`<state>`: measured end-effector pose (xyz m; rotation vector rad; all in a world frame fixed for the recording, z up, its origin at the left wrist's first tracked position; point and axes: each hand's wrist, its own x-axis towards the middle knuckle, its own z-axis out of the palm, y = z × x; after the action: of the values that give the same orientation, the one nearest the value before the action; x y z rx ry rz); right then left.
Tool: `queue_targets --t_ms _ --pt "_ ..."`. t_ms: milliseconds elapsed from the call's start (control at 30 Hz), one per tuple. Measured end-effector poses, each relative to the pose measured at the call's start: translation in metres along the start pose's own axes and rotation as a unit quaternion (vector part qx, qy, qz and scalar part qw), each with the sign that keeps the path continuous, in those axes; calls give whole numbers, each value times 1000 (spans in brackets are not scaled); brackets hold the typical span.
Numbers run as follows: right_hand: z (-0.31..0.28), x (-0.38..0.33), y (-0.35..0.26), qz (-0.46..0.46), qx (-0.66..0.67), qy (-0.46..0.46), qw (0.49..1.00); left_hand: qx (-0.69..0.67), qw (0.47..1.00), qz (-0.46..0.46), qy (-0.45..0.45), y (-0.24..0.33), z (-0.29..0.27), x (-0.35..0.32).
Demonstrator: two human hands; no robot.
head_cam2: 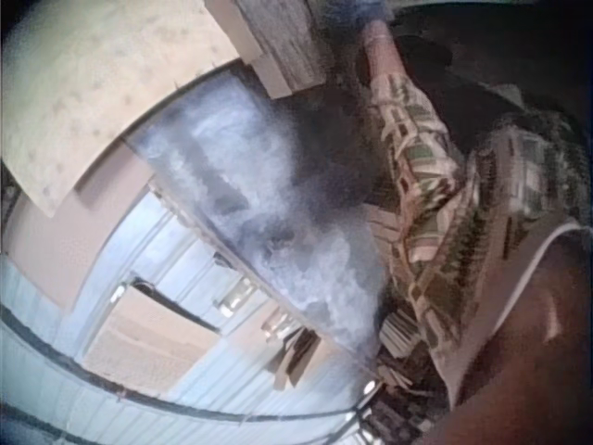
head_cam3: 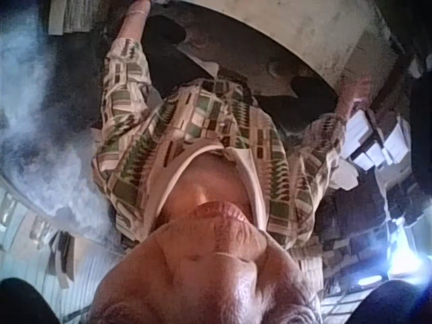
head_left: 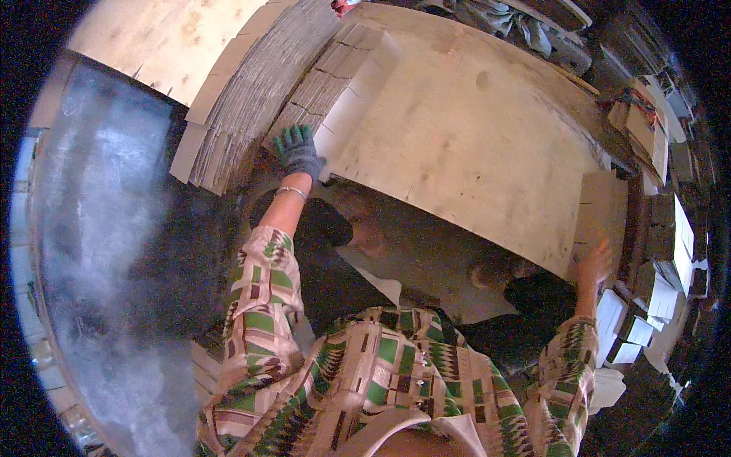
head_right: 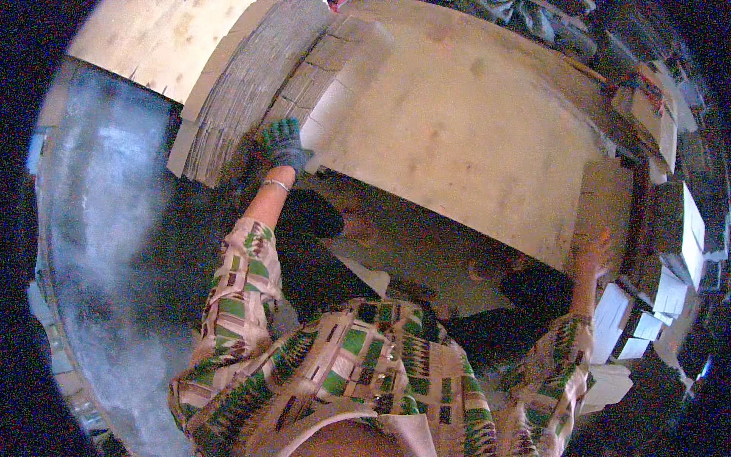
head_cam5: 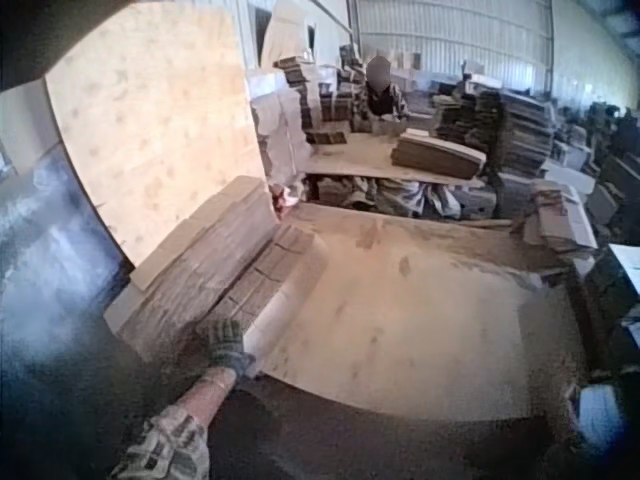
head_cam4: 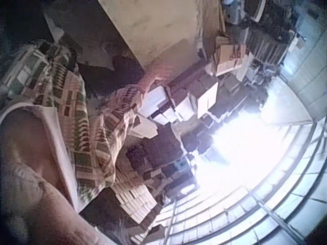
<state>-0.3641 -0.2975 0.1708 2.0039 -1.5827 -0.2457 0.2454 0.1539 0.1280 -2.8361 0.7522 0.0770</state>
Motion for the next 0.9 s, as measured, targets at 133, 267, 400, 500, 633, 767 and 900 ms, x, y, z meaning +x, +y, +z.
queue_targets --t_ms 133,267,400,500,633,767,900 --pt "-27 9 20 12 135 -136 981 -89 993 -26 67 -32 5 13" --pt "-25 2 21 18 178 27 983 -247 960 -36 127 -42 4 11" --pt "-15 4 9 -7 515 60 855 -322 940 37 106 -15 4 13" --pt "-100 -42 -99 -110 514 97 845 -335 940 44 53 28 -8 -25" --pt "-162 -101 -189 -173 599 72 778 -333 937 109 -1 114 -12 -62" --pt "-170 -100 -192 -143 548 25 824 -259 951 161 -47 145 17 -69" --pt "-106 -59 -125 -15 455 36 890 -389 912 105 -69 142 -7 -92"
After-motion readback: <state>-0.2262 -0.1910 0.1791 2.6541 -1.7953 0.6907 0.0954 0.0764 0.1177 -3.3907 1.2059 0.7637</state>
